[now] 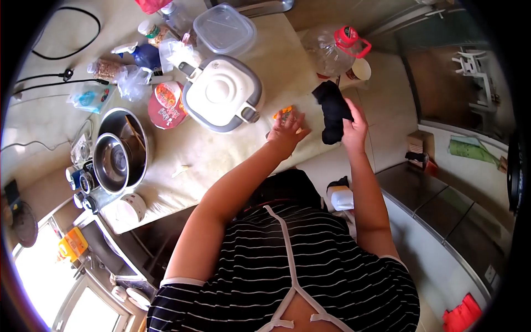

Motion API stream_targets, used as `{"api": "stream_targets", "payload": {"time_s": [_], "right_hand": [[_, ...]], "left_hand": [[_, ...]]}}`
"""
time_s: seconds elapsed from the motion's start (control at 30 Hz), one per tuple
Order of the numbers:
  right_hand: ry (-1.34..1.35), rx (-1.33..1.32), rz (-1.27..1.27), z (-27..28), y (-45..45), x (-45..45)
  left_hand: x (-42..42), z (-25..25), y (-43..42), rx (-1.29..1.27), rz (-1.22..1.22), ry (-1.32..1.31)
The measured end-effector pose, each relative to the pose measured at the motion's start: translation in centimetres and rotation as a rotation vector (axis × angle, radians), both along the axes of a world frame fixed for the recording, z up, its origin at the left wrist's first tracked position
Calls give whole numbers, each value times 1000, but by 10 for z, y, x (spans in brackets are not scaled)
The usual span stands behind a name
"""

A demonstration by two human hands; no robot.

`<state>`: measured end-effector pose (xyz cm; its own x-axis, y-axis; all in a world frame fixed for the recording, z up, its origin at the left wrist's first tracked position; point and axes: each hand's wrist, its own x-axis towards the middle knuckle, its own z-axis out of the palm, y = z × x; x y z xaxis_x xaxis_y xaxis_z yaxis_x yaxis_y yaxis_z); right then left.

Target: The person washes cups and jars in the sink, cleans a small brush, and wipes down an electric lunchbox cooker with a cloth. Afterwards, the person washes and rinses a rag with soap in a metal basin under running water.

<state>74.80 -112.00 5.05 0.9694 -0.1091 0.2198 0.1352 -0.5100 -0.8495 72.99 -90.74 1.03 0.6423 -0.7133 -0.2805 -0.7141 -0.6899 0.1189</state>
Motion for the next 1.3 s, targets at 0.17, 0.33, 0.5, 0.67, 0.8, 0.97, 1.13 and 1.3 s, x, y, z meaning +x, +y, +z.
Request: {"api": "stream_targets", "payload": {"time_s": [0.17, 0.33, 0.5, 0.67, 0.8, 0.97, 1.13, 1.3], "right_hand": [[-62, -186, 99, 7, -6, 15], [-110, -428, 287, -10, 5, -3], [91, -800, 549, -49, 38, -3], [110, -784, 350, -69, 83, 86], [-76, -769, 151, -83, 121, 206], [-131, -791, 139, -93, 138, 289], [-108, -769, 422, -96, 95, 202], [-63, -767, 608, -78, 36, 33]], "left_hand": [[-18, -20, 9, 21, 69, 70], [-69, -44, 59, -72, 233, -156], [-94, -31, 85, -176, 549, -111], [-98, -28, 68, -190, 549, 6], [-74, -20, 42, -94, 515, 166], [-70, -12, 36, -57, 539, 208], [-74, -23, 39, -132, 504, 135], [-70, -23, 45, -165, 412, 125]]}}
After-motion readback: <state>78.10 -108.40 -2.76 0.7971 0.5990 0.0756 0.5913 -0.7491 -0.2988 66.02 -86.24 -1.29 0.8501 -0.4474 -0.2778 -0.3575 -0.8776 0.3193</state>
